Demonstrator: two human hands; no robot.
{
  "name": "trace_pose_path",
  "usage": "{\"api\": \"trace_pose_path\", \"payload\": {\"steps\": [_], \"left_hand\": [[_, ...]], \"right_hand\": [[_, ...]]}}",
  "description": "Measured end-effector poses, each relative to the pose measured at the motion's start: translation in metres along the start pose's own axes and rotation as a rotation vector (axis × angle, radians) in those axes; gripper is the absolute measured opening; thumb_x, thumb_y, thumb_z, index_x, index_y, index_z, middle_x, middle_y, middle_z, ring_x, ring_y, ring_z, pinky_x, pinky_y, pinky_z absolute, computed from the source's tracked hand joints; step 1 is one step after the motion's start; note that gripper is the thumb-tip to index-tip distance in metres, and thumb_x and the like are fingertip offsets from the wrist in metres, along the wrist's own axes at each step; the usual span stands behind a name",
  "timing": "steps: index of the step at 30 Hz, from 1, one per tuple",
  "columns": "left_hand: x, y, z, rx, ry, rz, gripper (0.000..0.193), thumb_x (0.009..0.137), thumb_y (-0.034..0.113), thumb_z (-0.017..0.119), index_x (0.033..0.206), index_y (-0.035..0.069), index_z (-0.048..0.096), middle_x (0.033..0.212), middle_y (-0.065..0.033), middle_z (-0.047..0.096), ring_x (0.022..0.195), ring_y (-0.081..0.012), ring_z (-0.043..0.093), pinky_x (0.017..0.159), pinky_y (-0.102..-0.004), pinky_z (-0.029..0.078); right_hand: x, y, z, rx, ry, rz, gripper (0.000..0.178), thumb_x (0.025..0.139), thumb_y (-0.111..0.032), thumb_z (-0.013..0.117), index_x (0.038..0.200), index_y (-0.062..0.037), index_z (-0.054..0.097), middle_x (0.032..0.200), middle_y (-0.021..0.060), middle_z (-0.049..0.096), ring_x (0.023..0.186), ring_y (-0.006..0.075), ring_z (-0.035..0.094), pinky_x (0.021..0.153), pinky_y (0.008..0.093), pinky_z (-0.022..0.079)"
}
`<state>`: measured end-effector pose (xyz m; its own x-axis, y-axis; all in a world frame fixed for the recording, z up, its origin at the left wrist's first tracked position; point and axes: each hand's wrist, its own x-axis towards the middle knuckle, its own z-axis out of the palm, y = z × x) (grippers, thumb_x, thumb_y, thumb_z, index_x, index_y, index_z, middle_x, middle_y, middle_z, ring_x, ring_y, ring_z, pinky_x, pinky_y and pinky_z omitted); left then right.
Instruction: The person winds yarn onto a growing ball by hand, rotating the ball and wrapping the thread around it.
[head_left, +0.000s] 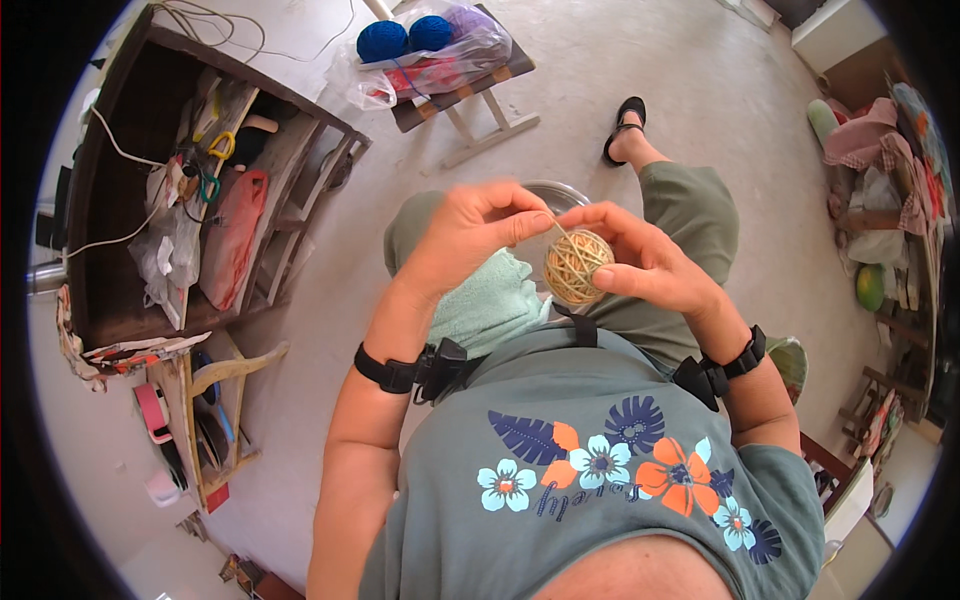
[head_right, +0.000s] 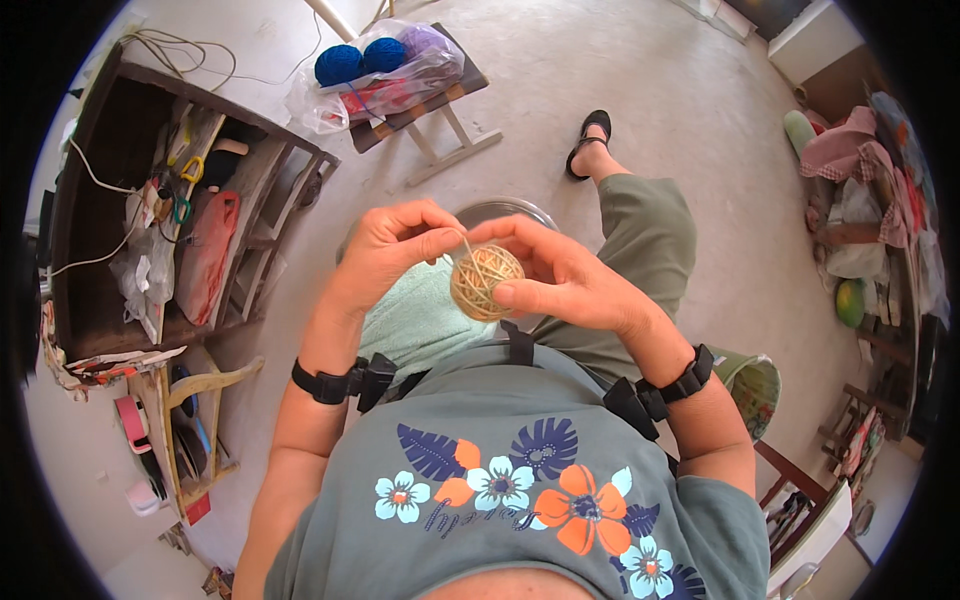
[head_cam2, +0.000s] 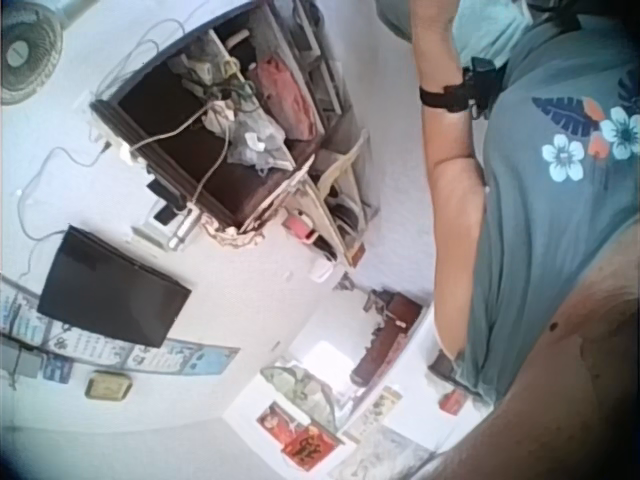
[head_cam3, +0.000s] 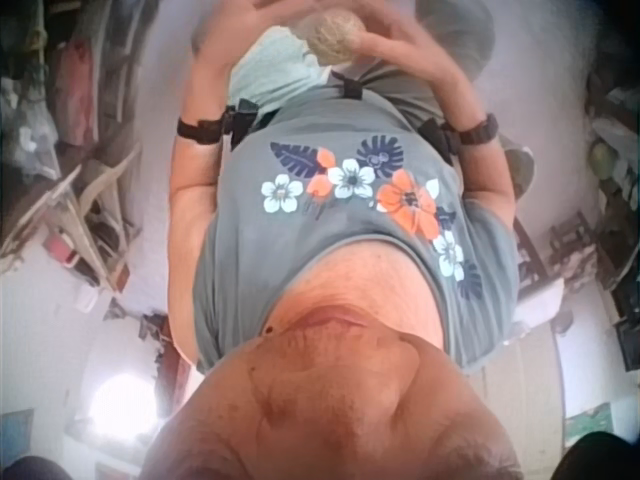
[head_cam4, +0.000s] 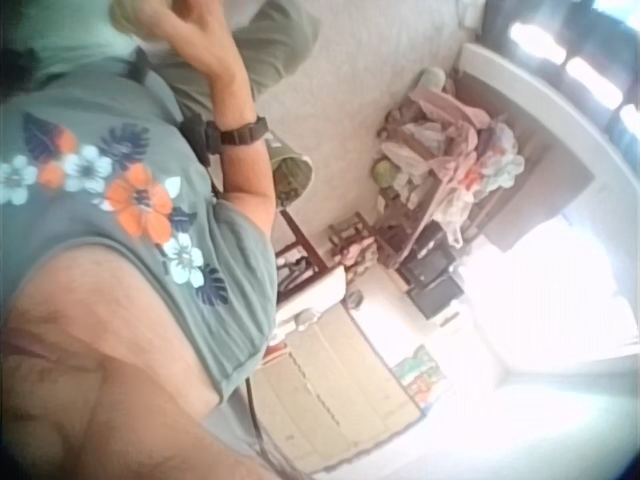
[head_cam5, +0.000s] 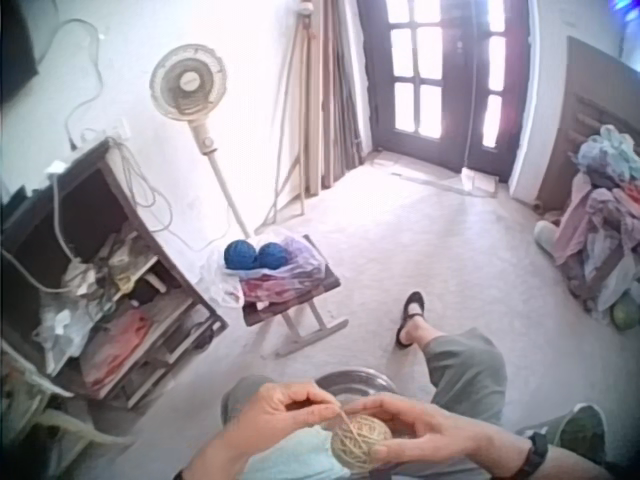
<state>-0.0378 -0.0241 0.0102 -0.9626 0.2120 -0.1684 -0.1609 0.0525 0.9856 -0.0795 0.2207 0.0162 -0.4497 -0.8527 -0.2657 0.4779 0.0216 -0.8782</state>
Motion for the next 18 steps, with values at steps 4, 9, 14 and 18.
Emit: {"api": "trace_pose_path", "payload": {"steps": [4,9,14,18], "left_hand": [[-0.006,-0.020,0.014,-0.088,-0.042,-0.130,0.014,0.093,0.012,0.065,0.099,0.001,0.071,0.083,0.0011,0.067,0.074,-0.0058,0.058,0.067,-0.0227,0.048],[-0.021,-0.002,0.023,-0.035,-0.170,-0.208,0.015,0.092,0.009,0.065,0.102,0.000,0.071,0.084,-0.0019,0.068,0.077,-0.0075,0.061,0.068,-0.0236,0.048],[-0.021,0.026,0.007,-0.042,-0.239,0.032,0.007,0.090,0.005,0.068,0.093,-0.001,0.069,0.087,-0.0011,0.066,0.080,-0.0072,0.060,0.070,-0.0222,0.047],[-0.005,0.020,0.003,-0.062,-0.102,-0.018,0.005,0.089,0.005,0.069,0.091,0.001,0.067,0.087,0.0014,0.065,0.079,-0.0050,0.058,0.070,-0.0212,0.047]], "right_hand": [[0.004,0.000,0.002,0.056,0.070,-0.262,0.059,0.087,-0.016,0.072,0.136,-0.0040,0.041,0.120,0.0063,0.058,0.113,0.0146,0.055,0.099,0.0324,0.044],[0.010,0.002,0.000,-0.109,0.269,-0.316,0.056,0.085,-0.010,0.073,0.132,-0.0066,0.042,0.113,0.0034,0.058,0.110,0.0135,0.057,0.097,0.0301,0.045],[0.007,0.005,0.001,-0.241,0.208,-0.218,0.050,0.085,-0.012,0.074,0.129,-0.0063,0.051,0.111,0.0015,0.060,0.105,0.0103,0.058,0.090,0.0270,0.047],[0.000,0.005,0.001,-0.060,0.051,-0.092,0.049,0.089,-0.018,0.070,0.133,-0.0060,0.053,0.112,0.0016,0.061,0.105,0.0094,0.056,0.088,0.0263,0.048]]}}
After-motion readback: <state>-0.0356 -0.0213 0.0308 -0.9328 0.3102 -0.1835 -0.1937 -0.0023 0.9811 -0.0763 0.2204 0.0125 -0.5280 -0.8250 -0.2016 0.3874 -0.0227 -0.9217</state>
